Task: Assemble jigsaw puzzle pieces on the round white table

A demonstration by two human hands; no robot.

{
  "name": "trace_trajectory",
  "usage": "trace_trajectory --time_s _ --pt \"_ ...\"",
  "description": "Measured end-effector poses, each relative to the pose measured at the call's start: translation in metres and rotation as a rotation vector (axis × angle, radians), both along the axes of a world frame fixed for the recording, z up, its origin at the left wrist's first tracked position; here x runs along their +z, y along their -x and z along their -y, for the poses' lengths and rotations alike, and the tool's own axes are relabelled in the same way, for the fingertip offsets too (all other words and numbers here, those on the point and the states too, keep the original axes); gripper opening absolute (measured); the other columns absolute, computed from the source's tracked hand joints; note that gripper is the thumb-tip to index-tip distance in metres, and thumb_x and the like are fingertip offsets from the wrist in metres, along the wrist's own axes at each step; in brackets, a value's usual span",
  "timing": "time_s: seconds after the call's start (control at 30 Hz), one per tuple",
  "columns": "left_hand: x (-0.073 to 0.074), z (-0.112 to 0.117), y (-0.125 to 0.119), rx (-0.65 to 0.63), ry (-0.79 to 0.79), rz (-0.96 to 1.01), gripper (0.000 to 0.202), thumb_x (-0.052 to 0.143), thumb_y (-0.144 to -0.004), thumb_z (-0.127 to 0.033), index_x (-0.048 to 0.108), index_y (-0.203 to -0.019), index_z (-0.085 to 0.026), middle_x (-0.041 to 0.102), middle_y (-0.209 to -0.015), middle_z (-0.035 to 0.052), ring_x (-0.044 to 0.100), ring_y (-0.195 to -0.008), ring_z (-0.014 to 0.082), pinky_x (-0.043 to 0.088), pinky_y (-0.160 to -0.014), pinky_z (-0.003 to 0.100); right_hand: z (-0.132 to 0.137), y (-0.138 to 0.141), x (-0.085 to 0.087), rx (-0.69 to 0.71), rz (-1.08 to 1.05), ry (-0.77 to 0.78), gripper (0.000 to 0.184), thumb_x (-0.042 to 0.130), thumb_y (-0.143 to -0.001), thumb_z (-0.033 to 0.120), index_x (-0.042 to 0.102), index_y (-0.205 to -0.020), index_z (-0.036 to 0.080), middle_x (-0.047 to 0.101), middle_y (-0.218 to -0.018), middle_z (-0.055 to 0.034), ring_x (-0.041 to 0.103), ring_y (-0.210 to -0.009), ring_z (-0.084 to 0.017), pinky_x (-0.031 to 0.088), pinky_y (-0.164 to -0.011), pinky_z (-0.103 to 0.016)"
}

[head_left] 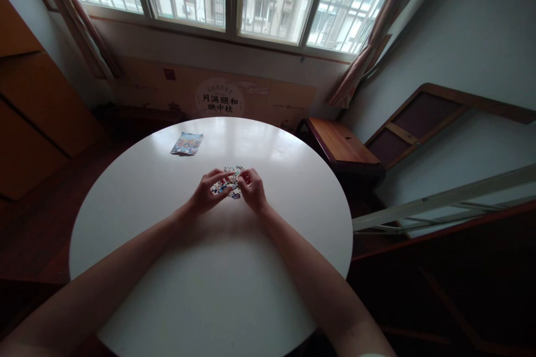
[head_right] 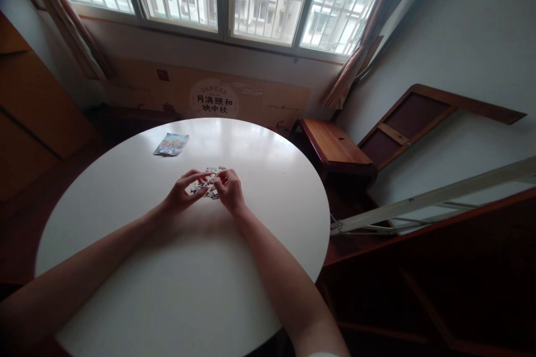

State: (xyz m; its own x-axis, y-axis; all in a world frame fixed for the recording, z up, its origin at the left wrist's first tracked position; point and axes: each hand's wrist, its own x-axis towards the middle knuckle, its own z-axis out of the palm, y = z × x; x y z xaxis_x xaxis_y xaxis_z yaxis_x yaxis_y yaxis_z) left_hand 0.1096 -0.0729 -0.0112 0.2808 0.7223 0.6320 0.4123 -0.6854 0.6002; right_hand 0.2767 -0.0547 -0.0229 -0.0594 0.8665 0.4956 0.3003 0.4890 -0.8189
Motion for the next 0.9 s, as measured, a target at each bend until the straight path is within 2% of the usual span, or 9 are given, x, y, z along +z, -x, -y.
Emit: trace_trajectory --time_s 0.07,0.17,0.27,0.4,0.63,0.9 --pt "-0.002 -0.003 0.005 0.097 -0.012 -0.037 0.026 0.062 -0.082 -0.031 0.063 -0.107 -0.021 0.061 -0.085 0.0028 0.059 -0.079 0.0168 0.046 -0.079 0.033 -0.001 -0.002 0.0 -0.014 0.025 -0.007 0.016 0.047 -0.083 0.022 0.05 -0.068 0.019 0.049 -0.071 0.0014 0.048 -0.065 -0.011 0.04 -0.063 -0.023" --pt "-0.003 -0.004 0.011 0.218 -0.013 -0.198 0.022 0.061 -0.083 -0.036 0.061 -0.099 -0.021 0.062 -0.085 0.0022 0.059 -0.083 0.0191 0.04 -0.084 0.037 -0.003 -0.009 0.002 -0.009 0.145 -0.068 0.033 0.046 -0.088 0.028 0.042 -0.056 0.019 0.043 -0.065 0.0022 0.044 -0.061 -0.011 0.037 -0.062 -0.024" --pt "-0.002 0.001 0.009 0.252 -0.017 -0.375 0.025 0.061 -0.082 -0.039 0.062 -0.101 -0.023 0.064 -0.095 0.0044 0.057 -0.093 0.0227 0.036 -0.086 0.039 -0.007 -0.017 0.004 -0.042 0.217 -0.085 0.039 0.048 -0.089 0.034 0.04 -0.054 0.019 0.041 -0.064 0.0025 0.043 -0.058 -0.01 0.035 -0.061 -0.024" --pt "-0.001 0.007 0.002 0.282 -0.066 -0.485 0.026 0.062 -0.08 -0.031 0.065 -0.105 -0.027 0.065 -0.102 0.0044 0.055 -0.097 0.0243 0.029 -0.091 0.043 -0.009 -0.019 0.003 -0.09 0.243 -0.061 0.038 0.049 -0.088 0.032 0.041 -0.053 0.019 0.041 -0.064 0.0027 0.043 -0.057 -0.01 0.035 -0.06 -0.023" --pt "-0.004 0.006 0.003 0.254 -0.088 -0.513 0.015 0.06 -0.078 -0.023 0.072 -0.087 -0.029 0.068 -0.094 0.0024 0.056 -0.095 0.023 0.023 -0.092 0.046 -0.006 -0.015 -0.002 -0.012 0.313 -0.079 0.032 0.05 -0.087 0.029 0.047 -0.057 0.018 0.047 -0.071 0.0009 0.046 -0.06 -0.009 0.037 -0.062 -0.023" --pt "-0.006 0.004 0.001 0.242 -0.048 -0.444 0.015 0.058 -0.082 -0.025 0.07 -0.091 -0.027 0.068 -0.087 0.0008 0.058 -0.09 0.0191 0.025 -0.09 0.041 -0.006 -0.017 0.0 -0.036 0.286 -0.082 0.032 0.05 -0.087 0.03 0.049 -0.057 0.018 0.047 -0.07 0.001 0.047 -0.06 -0.01 0.038 -0.062 -0.023"
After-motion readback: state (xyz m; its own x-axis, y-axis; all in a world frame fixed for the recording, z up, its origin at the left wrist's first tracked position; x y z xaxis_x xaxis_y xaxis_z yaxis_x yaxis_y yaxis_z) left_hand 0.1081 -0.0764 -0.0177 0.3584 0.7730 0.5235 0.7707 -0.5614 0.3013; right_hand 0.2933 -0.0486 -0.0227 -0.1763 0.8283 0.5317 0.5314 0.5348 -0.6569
